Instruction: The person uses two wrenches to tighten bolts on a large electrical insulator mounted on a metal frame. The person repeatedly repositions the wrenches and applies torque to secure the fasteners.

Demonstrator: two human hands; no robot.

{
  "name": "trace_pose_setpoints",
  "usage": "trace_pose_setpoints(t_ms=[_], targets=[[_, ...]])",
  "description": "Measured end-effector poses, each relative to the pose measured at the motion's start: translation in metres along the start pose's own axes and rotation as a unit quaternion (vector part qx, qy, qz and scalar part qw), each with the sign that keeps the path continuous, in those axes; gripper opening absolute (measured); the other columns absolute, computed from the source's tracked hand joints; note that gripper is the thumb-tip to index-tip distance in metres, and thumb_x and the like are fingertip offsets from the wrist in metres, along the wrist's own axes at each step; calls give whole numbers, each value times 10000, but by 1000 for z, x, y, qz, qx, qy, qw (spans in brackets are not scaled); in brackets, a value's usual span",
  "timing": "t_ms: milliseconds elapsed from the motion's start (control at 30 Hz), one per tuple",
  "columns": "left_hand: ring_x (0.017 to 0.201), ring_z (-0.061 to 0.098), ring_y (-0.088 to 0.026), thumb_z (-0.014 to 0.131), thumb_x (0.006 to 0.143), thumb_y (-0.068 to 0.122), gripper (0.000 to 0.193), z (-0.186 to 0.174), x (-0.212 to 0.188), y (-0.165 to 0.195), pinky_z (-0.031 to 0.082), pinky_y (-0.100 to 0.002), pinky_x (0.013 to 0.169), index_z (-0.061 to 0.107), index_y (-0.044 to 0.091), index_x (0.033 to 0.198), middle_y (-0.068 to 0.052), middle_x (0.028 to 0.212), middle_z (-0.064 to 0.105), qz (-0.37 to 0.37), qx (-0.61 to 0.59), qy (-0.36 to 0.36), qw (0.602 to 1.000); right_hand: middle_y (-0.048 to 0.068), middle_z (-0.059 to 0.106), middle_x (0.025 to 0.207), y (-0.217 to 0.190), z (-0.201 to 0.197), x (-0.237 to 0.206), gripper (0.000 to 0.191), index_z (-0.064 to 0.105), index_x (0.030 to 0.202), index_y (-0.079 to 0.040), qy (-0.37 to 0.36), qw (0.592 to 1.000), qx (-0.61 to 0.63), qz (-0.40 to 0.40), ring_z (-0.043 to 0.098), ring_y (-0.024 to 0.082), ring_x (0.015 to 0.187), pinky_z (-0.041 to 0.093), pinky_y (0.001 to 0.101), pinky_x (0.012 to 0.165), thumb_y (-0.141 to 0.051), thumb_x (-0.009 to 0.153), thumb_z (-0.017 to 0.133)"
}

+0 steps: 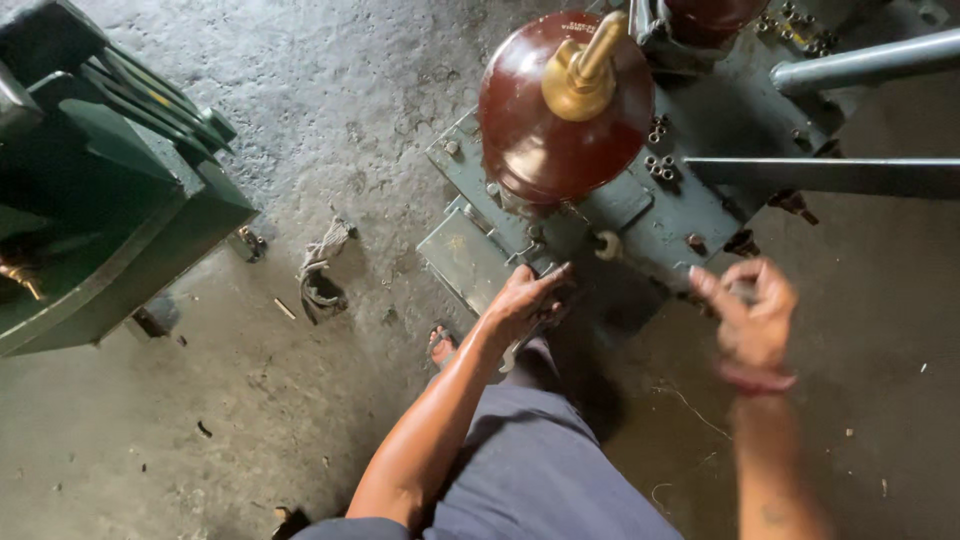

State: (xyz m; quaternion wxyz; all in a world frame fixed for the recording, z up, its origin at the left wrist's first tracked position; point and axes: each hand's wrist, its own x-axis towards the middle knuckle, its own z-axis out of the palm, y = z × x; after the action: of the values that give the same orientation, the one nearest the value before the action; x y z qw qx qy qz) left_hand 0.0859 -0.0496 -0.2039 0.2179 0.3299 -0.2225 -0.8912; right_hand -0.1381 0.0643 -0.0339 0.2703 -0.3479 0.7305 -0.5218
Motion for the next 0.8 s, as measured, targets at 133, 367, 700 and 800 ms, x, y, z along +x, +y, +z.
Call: trace_pose_setpoints(t_ms=[133, 367, 700, 800], targets=[[465, 549, -121, 823, 871, 260, 306, 9, -8, 12, 451, -304, 392, 566, 99, 910, -31, 666, 606, -25, 24, 59, 998, -1, 552, 739, 71, 25, -74, 310, 585, 912, -95, 142, 984, 87, 58, 436, 69, 561, 335, 231, 541, -131, 864, 890], [441, 552, -120, 801, 883, 238, 276, 23, -26, 30, 465, -286, 393, 667, -3, 898, -55, 651, 632, -5, 46, 12, 999, 22, 645, 793, 103, 68, -113, 253, 611, 864, -94, 222, 956, 182, 52, 568, 98, 627, 469, 253, 607, -122, 876, 862], [447, 502, -104, 767, 904, 299, 301, 23, -21, 27, 319, -258, 376, 691, 8, 919, -25, 643, 595, -37, 43, 10, 998, 3, 671, 839, 90, 98, -125, 237, 580, 900, -106, 238, 945, 208, 89, 566, 94, 613, 491, 246, 544, -187, 926, 801], [440, 468, -125, 706, 911, 447, 392, 26, -16, 21, 335, -295, 385, 583, 78, 860, -18, 606, 537, -52, 36, 105, 992, 19, 608, 701, 98, 86, -96, 251, 566, 840, -121, 337, 906, 109, 232, 488, 138, 446, 413, 296, 408, -251, 917, 767]])
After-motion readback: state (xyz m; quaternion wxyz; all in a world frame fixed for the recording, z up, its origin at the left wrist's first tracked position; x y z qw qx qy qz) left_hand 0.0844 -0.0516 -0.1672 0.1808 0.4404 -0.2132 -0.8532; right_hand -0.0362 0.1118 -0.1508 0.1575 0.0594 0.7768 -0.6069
